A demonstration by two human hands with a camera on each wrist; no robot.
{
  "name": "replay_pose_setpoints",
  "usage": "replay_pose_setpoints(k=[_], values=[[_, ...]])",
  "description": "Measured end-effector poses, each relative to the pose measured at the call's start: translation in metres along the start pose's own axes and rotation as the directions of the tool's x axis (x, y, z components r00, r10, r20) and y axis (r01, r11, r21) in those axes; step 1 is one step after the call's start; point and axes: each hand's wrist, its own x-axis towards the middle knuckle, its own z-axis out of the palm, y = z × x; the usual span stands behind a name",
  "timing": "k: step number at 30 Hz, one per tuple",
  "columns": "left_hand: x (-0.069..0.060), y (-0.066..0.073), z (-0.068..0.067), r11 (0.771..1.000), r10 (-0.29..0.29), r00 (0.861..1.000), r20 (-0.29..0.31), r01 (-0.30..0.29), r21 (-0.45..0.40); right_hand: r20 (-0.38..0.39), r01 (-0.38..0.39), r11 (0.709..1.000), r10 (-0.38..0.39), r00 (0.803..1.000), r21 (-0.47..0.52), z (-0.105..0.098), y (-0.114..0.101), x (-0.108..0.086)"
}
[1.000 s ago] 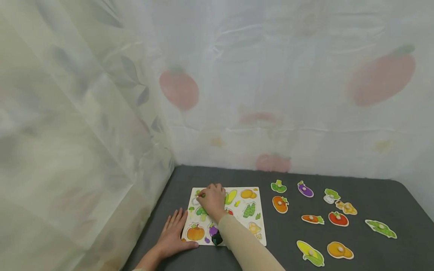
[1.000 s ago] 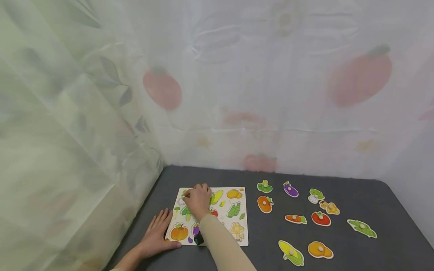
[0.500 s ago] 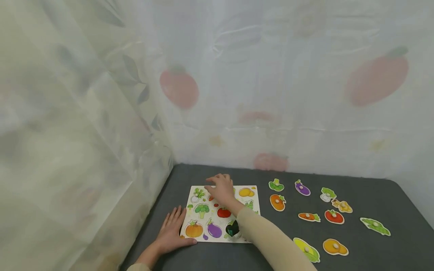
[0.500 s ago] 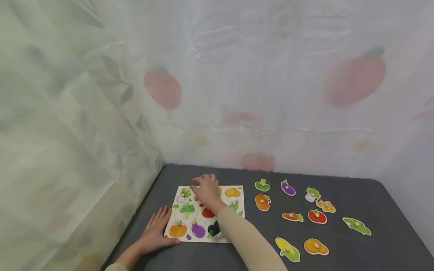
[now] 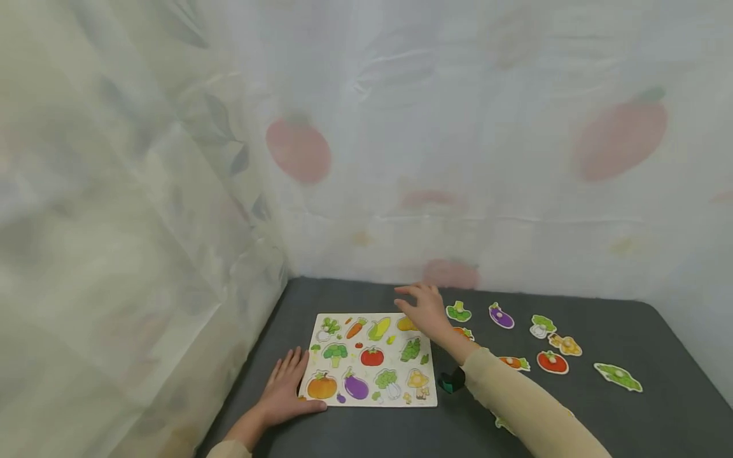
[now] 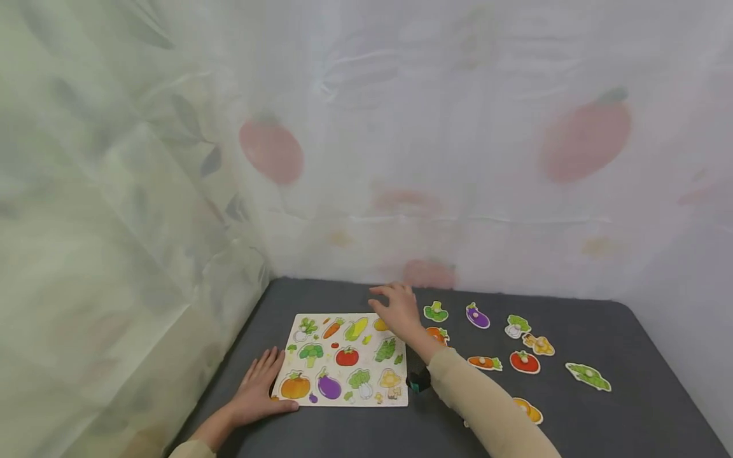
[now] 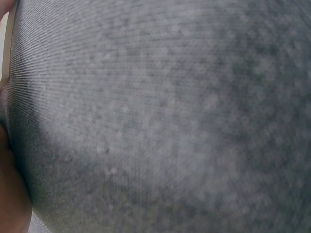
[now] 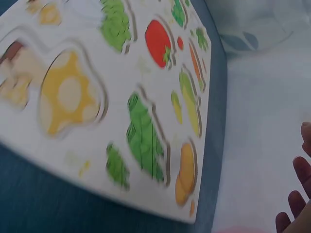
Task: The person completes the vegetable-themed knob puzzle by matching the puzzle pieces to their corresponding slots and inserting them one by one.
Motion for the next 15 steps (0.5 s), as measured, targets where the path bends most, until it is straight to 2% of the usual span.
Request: replay_pose_setpoints(k=[6, 12, 15], values=[[0.005, -0.004, -0.001, 1.0, 0.004, 1.0, -0.019, -0.004, 0.003, -0.051, 0.026, 0.999, -0.028, 0.998, -0.035, -0.031, 0.025, -0.011], [0.012, -0.006, 0.0, 1.0, 0.012, 1.0, -0.018, -0.012, 0.019, -0.077, -0.033, 0.997, 0.028, 0.997, -0.075, -0.064, 0.048, -0.033], [0.015, -0.008, 0.001, 1.0, 0.013, 1.0, -0.019, -0.012, 0.025, -0.078, -0.059, 0.99, 0.05, 0.996, -0.127, -0.081, 0.061, -0.048]])
